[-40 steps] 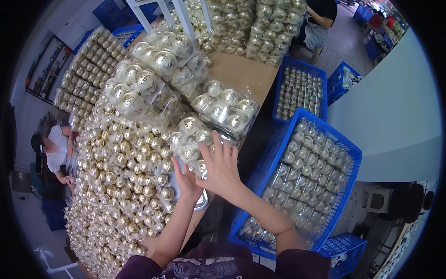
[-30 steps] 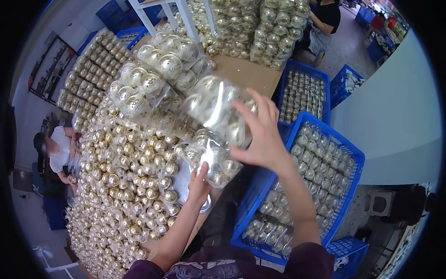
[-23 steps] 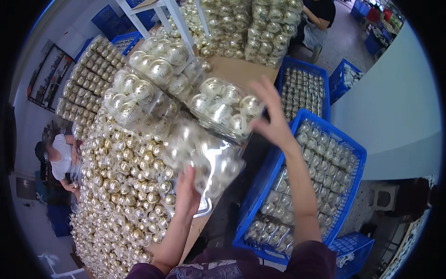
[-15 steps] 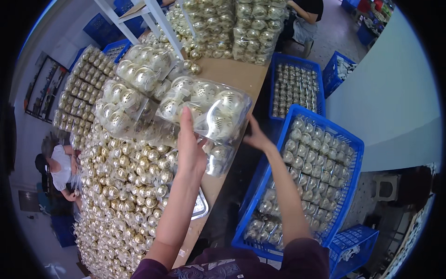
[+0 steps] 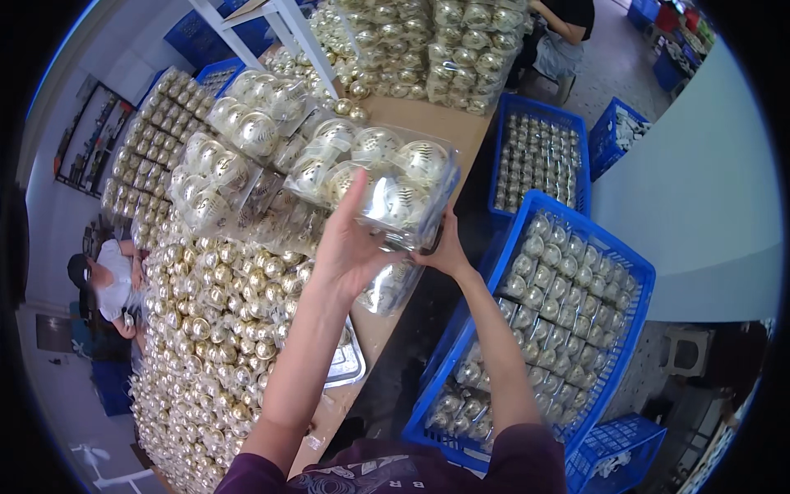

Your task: Packaging gold Christmas ornaments into clear plastic bags and stacking them on a factory table.

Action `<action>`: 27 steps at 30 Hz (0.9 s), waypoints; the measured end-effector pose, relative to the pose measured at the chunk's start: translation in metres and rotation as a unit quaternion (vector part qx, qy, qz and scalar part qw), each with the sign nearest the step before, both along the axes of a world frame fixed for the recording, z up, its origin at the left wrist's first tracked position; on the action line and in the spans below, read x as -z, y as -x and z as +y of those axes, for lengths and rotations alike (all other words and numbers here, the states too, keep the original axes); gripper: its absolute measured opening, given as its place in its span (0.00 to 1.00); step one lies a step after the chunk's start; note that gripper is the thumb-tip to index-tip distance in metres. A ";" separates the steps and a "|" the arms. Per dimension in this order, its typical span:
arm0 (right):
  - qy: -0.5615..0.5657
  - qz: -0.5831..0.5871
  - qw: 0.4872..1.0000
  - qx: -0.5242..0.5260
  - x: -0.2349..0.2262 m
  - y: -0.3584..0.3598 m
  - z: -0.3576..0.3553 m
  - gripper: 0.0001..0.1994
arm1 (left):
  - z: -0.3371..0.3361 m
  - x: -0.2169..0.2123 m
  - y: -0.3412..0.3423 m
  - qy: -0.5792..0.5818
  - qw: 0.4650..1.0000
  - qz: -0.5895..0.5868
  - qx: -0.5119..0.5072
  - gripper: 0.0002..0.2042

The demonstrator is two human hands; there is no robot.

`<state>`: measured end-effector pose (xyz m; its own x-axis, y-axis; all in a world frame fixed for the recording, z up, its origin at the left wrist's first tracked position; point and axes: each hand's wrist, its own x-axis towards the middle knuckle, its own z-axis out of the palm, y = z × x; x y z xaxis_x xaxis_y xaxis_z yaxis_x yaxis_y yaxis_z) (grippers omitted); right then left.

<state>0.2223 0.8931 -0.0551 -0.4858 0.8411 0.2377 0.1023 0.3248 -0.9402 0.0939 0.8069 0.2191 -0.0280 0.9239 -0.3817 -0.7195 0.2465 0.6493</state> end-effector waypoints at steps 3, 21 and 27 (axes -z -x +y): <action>-0.026 -0.002 1.000 0.001 0.034 -0.021 0.007 0.62 | 0.002 0.001 -0.017 0.019 0.999 -0.007 -0.033 0.36; -0.137 -0.022 0.990 0.040 0.016 0.017 0.144 0.53 | 0.169 0.030 -0.012 0.092 0.972 0.123 -0.176 0.55; -0.017 0.125 0.992 0.017 -0.056 0.081 0.148 0.59 | 0.154 0.031 0.000 0.071 0.956 0.244 -0.144 0.59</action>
<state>0.1416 1.0411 0.0009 -0.3795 0.8453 0.3762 -0.1210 0.3577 -0.9260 0.0939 0.9605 0.1877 -0.4803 0.7910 -0.3790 -0.3908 0.1938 0.8998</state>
